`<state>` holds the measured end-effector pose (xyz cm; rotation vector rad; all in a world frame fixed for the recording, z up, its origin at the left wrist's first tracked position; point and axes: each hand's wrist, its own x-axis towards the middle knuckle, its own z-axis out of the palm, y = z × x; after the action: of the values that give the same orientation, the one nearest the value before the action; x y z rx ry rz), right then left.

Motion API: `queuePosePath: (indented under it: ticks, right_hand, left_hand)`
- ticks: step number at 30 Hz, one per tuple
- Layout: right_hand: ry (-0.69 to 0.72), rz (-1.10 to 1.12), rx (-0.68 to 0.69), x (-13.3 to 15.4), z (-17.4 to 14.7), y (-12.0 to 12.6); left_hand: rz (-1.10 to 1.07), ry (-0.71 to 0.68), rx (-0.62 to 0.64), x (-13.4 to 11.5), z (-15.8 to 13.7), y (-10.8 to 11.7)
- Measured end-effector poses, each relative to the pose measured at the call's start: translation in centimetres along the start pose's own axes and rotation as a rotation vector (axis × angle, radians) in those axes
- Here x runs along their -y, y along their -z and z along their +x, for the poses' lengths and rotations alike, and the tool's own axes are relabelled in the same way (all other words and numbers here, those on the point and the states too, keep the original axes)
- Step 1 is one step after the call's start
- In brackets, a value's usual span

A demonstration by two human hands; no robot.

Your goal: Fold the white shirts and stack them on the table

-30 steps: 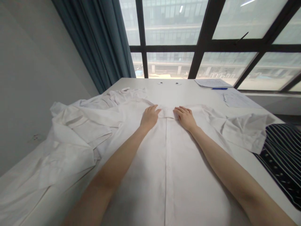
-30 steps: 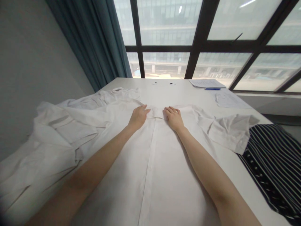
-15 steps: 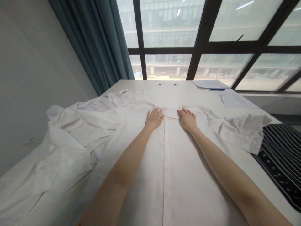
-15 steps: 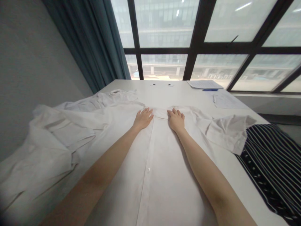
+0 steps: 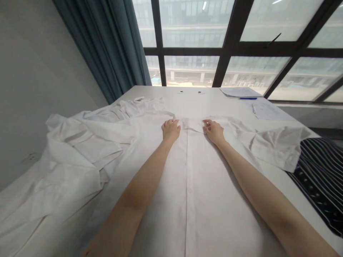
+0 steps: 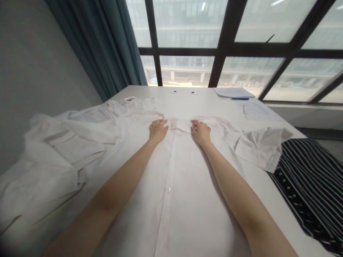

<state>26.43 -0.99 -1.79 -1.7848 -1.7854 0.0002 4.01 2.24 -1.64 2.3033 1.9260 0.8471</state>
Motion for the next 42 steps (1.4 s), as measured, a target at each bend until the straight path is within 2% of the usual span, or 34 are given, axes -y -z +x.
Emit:
queuePosePath:
  ticks: [5,9,14,17,20,23,25,33,37,42]
  right_hand:
    - [0.001,0.033,-0.024,0.0,0.1,0.0]
    - [0.001,0.038,-0.048,-0.2,0.3,-0.2]
    - [0.004,-0.002,-0.058,-0.1,0.4,-0.1]
    - [0.023,-0.058,-0.060,0.4,0.2,0.2]
    - [0.095,-0.109,-0.033,1.2,-0.1,0.5]
    - [0.198,-0.129,0.075,1.7,-0.3,0.2]
    - [0.219,-0.145,0.148,1.8,-0.4,-0.2]
    - [0.081,-0.237,0.253,1.1,-0.1,-0.4]
    - [0.036,-0.273,0.249,1.1,-0.2,-0.3]
    - [-0.002,-0.307,0.185,1.6,-0.6,0.0]
  left_hand:
    - [0.012,-0.076,-0.001,-0.5,-0.4,0.3]
    - [0.000,-0.188,0.042,-1.0,-0.3,0.5]
    - [-0.022,-0.409,0.201,-1.8,-0.5,0.2]
    - [-0.014,-0.451,0.279,-2.0,-0.7,0.2]
    - [-0.001,-0.457,0.323,-1.9,-0.8,0.2]
    - [0.010,-0.442,0.340,-1.9,-0.7,0.3]
    - [0.020,-0.414,0.339,-2.0,-0.8,0.3]
    - [0.121,-0.216,0.307,-2.4,-0.9,0.3]
    - [0.168,-0.147,0.266,-2.5,-0.9,0.3]
    - [0.207,-0.139,0.214,-2.7,-1.3,0.4]
